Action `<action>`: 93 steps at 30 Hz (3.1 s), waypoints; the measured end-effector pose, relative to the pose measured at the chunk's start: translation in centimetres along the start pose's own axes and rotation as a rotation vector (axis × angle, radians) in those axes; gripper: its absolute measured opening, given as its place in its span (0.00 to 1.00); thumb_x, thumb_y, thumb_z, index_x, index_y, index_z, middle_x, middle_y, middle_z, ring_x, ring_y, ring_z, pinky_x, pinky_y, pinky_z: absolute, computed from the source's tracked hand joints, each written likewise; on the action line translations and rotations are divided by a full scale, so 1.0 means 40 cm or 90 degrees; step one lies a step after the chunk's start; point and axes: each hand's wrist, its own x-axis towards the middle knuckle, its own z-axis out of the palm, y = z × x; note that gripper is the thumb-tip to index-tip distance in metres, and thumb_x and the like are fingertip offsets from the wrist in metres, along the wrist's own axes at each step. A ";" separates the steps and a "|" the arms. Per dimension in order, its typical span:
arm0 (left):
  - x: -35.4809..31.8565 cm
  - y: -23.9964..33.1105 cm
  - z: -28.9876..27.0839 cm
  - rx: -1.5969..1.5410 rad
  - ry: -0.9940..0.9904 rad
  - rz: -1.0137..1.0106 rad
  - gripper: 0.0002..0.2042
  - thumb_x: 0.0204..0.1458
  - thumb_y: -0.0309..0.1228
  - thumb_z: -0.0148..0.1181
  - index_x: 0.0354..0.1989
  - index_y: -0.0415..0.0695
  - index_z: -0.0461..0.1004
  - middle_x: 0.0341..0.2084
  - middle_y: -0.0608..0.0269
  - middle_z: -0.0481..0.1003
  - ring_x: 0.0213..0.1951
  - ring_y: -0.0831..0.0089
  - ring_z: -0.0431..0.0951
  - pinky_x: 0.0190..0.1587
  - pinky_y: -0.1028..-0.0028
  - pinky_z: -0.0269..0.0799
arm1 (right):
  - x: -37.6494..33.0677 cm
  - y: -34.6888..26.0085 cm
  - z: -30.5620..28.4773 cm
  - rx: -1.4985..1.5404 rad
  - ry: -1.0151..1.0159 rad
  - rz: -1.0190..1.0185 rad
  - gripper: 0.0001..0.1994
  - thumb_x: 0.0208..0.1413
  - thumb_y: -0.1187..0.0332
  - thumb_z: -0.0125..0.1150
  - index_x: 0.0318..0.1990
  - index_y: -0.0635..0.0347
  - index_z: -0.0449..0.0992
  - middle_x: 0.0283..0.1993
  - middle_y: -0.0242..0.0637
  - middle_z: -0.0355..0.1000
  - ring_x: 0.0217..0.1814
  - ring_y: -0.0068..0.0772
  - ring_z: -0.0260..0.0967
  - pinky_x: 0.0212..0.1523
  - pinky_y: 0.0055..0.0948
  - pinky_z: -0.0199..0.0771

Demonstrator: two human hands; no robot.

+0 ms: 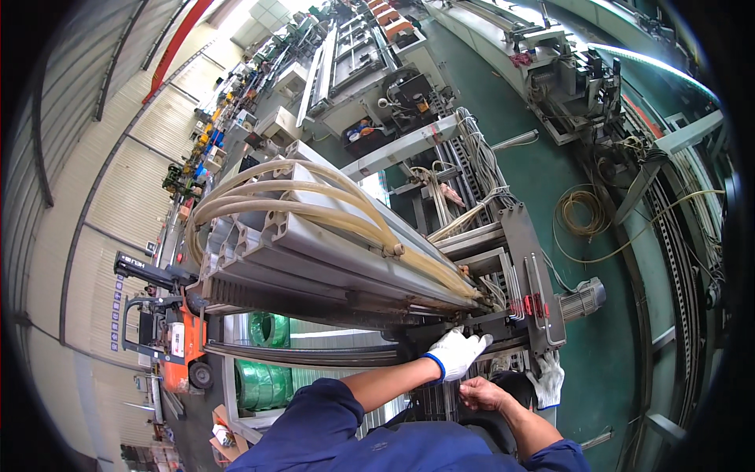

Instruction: Adjusting or repairing parts of an industrial machine using a hex key.

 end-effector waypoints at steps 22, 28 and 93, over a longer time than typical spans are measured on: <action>-0.009 0.022 0.021 0.014 0.097 0.014 0.28 0.56 0.28 0.49 0.68 0.41 0.58 0.46 0.43 0.75 0.44 0.47 0.79 0.63 0.49 0.64 | -0.066 -0.057 0.049 -0.207 0.069 -0.018 0.22 0.66 0.52 0.58 0.24 0.58 0.73 0.17 0.24 0.62 0.17 0.17 0.56 0.18 0.23 0.55; -0.018 0.005 -0.022 -0.005 0.114 0.043 0.29 0.48 0.32 0.59 0.61 0.37 0.65 0.44 0.42 0.76 0.44 0.50 0.79 0.51 0.53 0.71 | -0.046 -0.062 0.075 -0.515 0.273 -0.098 0.22 0.56 0.53 0.63 0.30 0.71 0.79 0.28 0.58 0.75 0.31 0.52 0.76 0.37 0.49 0.75; -0.390 0.098 0.348 -0.614 0.691 -0.374 0.23 0.60 0.26 0.53 0.66 0.44 0.66 0.46 0.49 0.77 0.48 0.55 0.79 0.53 0.64 0.73 | -0.087 -0.058 0.064 -0.670 0.430 -0.065 0.15 0.48 0.67 0.66 0.43 0.65 0.78 0.41 0.51 0.79 0.46 0.51 0.78 0.48 0.41 0.77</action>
